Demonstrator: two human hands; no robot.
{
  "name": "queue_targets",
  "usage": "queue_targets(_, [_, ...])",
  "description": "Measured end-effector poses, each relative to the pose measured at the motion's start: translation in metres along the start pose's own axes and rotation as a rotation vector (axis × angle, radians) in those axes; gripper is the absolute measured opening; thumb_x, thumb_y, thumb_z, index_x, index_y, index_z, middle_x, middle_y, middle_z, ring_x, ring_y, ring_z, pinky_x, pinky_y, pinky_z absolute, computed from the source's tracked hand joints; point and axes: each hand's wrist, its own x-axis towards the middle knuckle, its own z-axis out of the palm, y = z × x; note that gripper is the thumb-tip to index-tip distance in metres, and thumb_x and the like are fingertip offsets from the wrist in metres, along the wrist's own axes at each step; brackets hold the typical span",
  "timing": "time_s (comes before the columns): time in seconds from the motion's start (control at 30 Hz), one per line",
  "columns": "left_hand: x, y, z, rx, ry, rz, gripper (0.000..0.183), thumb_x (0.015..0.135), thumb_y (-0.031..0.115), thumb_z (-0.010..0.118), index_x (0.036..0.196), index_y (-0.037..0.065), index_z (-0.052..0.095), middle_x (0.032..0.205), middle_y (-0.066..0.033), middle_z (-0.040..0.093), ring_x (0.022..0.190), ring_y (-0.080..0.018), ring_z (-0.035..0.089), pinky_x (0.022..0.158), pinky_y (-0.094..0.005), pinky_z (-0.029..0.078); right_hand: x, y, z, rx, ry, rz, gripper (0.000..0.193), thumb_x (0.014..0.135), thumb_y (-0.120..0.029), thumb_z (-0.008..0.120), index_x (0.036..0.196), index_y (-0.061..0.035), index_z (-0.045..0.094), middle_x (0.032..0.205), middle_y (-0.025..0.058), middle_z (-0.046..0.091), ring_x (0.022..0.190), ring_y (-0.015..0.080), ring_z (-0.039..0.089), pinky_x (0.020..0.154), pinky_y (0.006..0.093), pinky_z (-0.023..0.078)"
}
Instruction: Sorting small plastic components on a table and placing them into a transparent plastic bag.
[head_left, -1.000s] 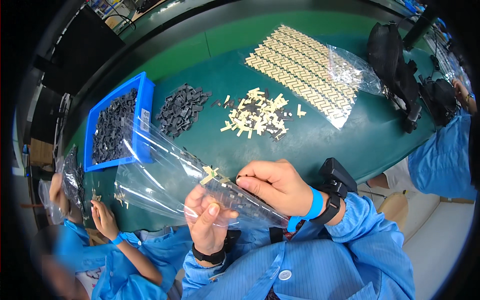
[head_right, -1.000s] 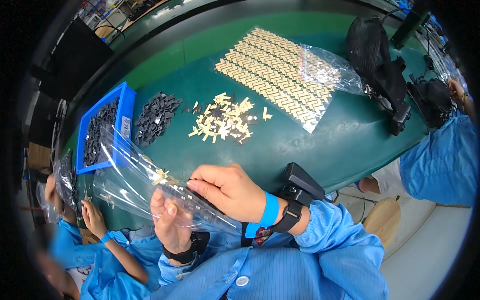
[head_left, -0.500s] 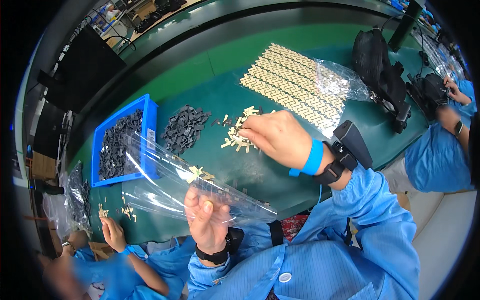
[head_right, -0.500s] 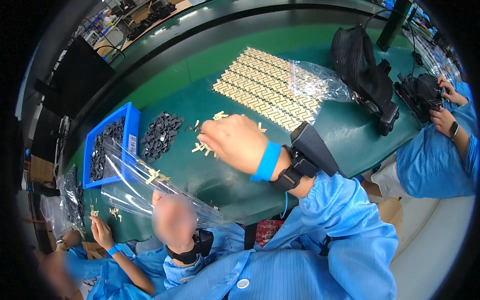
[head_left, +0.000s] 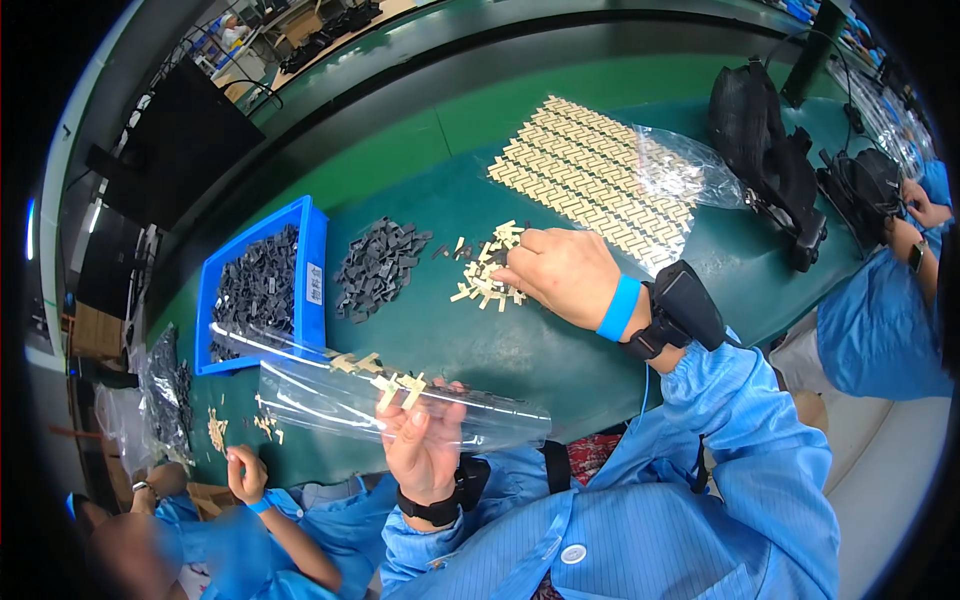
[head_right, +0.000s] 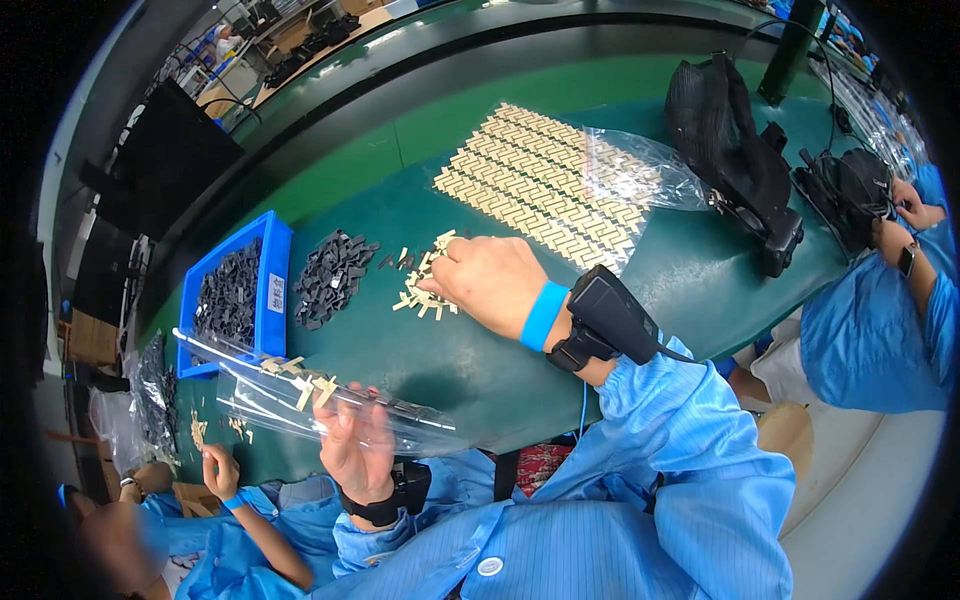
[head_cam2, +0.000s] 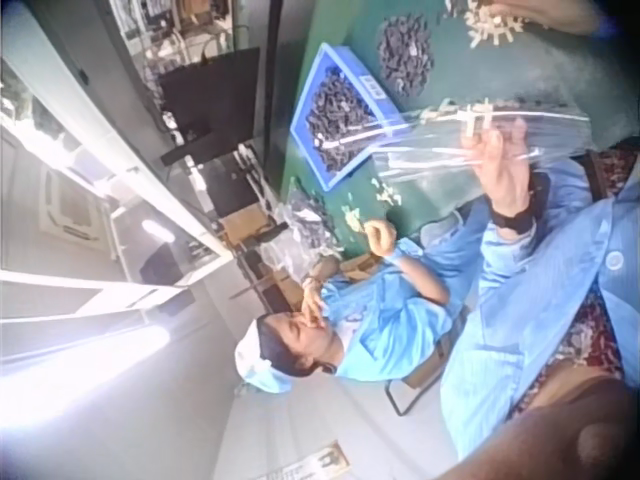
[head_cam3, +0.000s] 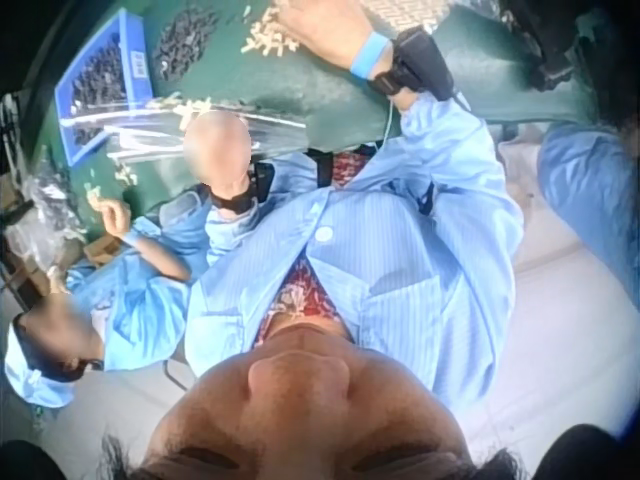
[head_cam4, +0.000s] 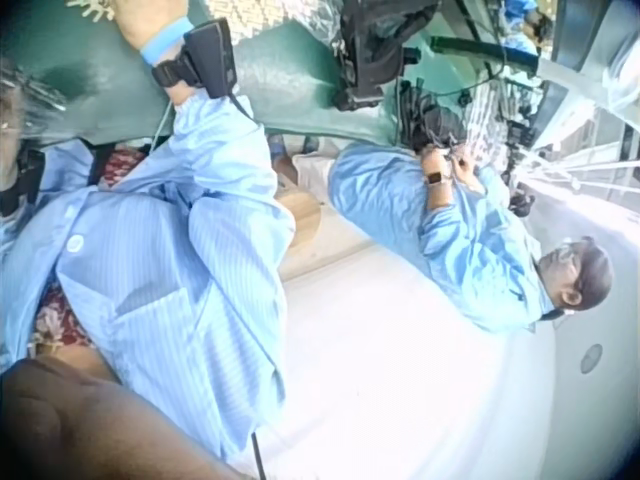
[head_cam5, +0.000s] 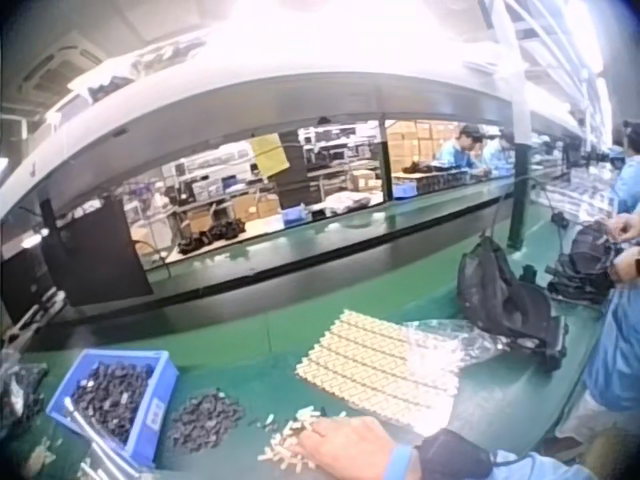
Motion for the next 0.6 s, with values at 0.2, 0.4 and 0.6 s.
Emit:
queue_targets(0.2, [0.003, -0.003, -0.001, -0.030, -0.039, -0.008, 0.043, 0.082, -0.003, 0.052, 0.121, 0.012, 0.045, 0.114, -0.0154, 0.052, 0.105, -0.0296, 0.053, 0.087, -0.0373, 0.051, 0.001, 0.001, 0.005, 0.022, 0.118, -0.003, 0.029, 0.081, -0.027, 0.060, 0.063, -0.0063, 0.050, 0.055, 0.0082, 0.052, 0.052, 0.0278, 0.055, 0.045, 0.0380, 0.042])
queue_targets(0.4, [0.007, -0.005, 0.003, 0.029, 0.032, 0.045, 0.043, 0.082, 0.000, 0.053, 0.123, 0.005, 0.040, 0.113, -0.0182, 0.053, 0.103, -0.0303, 0.056, 0.084, -0.0386, 0.052, 0.000, -0.025, -0.019, 0.766, 0.062, 0.111, 0.024, 0.082, -0.026, 0.063, 0.079, -0.0031, 0.058, 0.052, 0.0055, 0.050, 0.044, 0.0149, 0.049, 0.042, 0.0296, 0.037])
queue_targets(0.6, [0.008, -0.005, 0.005, 0.036, 0.041, 0.070, 0.044, 0.083, 0.001, 0.054, 0.124, 0.005, 0.038, 0.112, -0.0178, 0.053, 0.103, -0.0282, 0.055, 0.084, -0.0377, 0.052, -0.009, -0.049, -0.028, 1.096, -0.253, 0.099, 0.027, 0.077, -0.021, 0.070, 0.089, -0.0001, 0.058, 0.052, -0.0024, 0.043, 0.045, 0.0034, 0.038, 0.042, 0.0210, 0.030])
